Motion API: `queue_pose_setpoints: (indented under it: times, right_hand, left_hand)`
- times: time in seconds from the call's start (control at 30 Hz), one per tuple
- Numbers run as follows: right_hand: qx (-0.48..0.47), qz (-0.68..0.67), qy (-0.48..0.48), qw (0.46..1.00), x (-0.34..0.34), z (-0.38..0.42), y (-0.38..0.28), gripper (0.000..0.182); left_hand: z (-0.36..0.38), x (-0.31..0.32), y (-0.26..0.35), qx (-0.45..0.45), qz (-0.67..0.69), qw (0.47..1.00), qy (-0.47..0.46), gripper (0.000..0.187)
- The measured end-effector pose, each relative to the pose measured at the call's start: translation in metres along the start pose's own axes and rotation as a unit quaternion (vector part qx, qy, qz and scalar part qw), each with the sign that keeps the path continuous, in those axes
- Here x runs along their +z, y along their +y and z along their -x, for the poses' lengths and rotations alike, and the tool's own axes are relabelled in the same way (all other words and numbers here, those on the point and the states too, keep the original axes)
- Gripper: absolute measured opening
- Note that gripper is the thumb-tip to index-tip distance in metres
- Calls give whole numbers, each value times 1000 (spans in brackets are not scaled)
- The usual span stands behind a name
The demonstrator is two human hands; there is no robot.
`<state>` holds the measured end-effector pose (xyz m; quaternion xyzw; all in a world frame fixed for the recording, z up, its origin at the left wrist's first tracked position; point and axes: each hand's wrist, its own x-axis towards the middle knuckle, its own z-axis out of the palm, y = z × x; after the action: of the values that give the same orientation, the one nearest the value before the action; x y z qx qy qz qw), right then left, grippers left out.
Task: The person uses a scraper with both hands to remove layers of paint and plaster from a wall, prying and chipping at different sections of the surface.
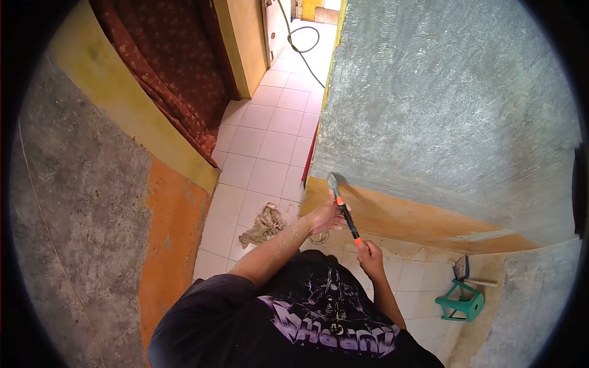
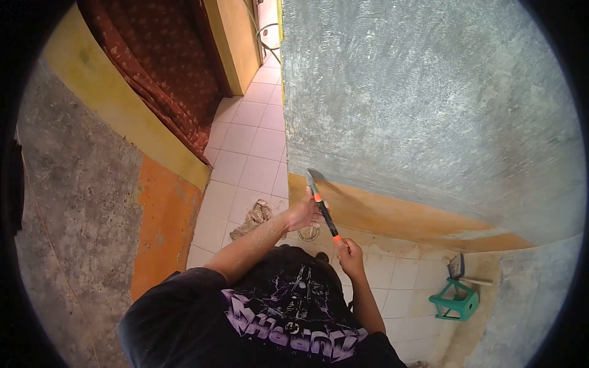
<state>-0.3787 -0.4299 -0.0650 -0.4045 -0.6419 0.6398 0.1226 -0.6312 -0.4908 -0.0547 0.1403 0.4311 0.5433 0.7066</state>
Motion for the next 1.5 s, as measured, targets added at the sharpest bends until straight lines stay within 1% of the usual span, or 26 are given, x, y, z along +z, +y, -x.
queue_pose_setpoints:
  times: [0.03,0.13,0.23,0.33,0.37,0.43,0.53,0.57,0.67,0.77,0.87,0.97,1.0,1.1,1.2,1.3,1.4,1.43,1.5]
  right_hand:
    - [7,-21,2,1000,-5,2,3,27]
    - [-14,1,-1,1000,-4,-2,8,27]
    - [-11,-13,1,1000,5,-2,10,27]
    - [18,-13,14,1000,2,4,0,27]
    - [21,-38,11,999,0,6,3,28]
    - [-3,-17,8,1000,6,2,8,28]
    - [-32,7,13,999,22,-3,13,28]
    - [-40,13,14,999,27,-3,14,28]
    - [-18,3,23,1000,23,3,5,28]
    - [19,-17,10,1000,17,4,-5,29]
    - [-66,65,6,996,34,-14,-2,30]
    - [-35,42,19,998,42,-9,-5,29]
    - [-25,39,26,999,41,-6,-2,29]
    - [26,-32,24,999,27,2,5,28]
    - [-15,25,24,999,38,-11,5,28]
    - [-82,43,15,996,67,-24,-7,29]
    - [-17,5,-3,1000,69,-17,-11,32]
    - [-27,14,-4,1000,63,-17,-8,32]
    - [-47,33,-8,998,49,-11,3,32]
  left_hand:
    - [-6,1,-3,-11,0,1000,-10,86]
    - [-7,-2,-5,-14,12,1000,-20,86]
    - [-3,-10,-1,-20,4,1000,-16,86]
    - [-7,-5,-3,-19,9,999,-30,85]
    - [-8,-4,-3,-25,5,999,-29,84]
    - [-9,-2,-3,-31,1,999,-25,83]
    - [-4,-23,-8,2,50,998,-37,82]
    - [-5,-29,-10,17,44,998,-44,82]
    - [-8,-24,-11,0,46,999,-20,81]
    - [-3,-15,-4,-6,37,999,-35,80]
    - [15,-26,1,40,121,991,-32,79]
    - [18,-36,2,27,70,997,-18,80]
    - [18,-34,1,10,55,998,-16,80]
    - [10,-16,5,-25,24,999,-19,80]
    - [15,-27,1,12,87,996,-29,79]
    - [28,-39,12,52,165,985,-10,80]
    - [19,-47,14,36,101,994,-12,80]
    - [20,-44,11,30,92,995,-14,80]
    - [24,-38,5,-12,67,998,-15,81]
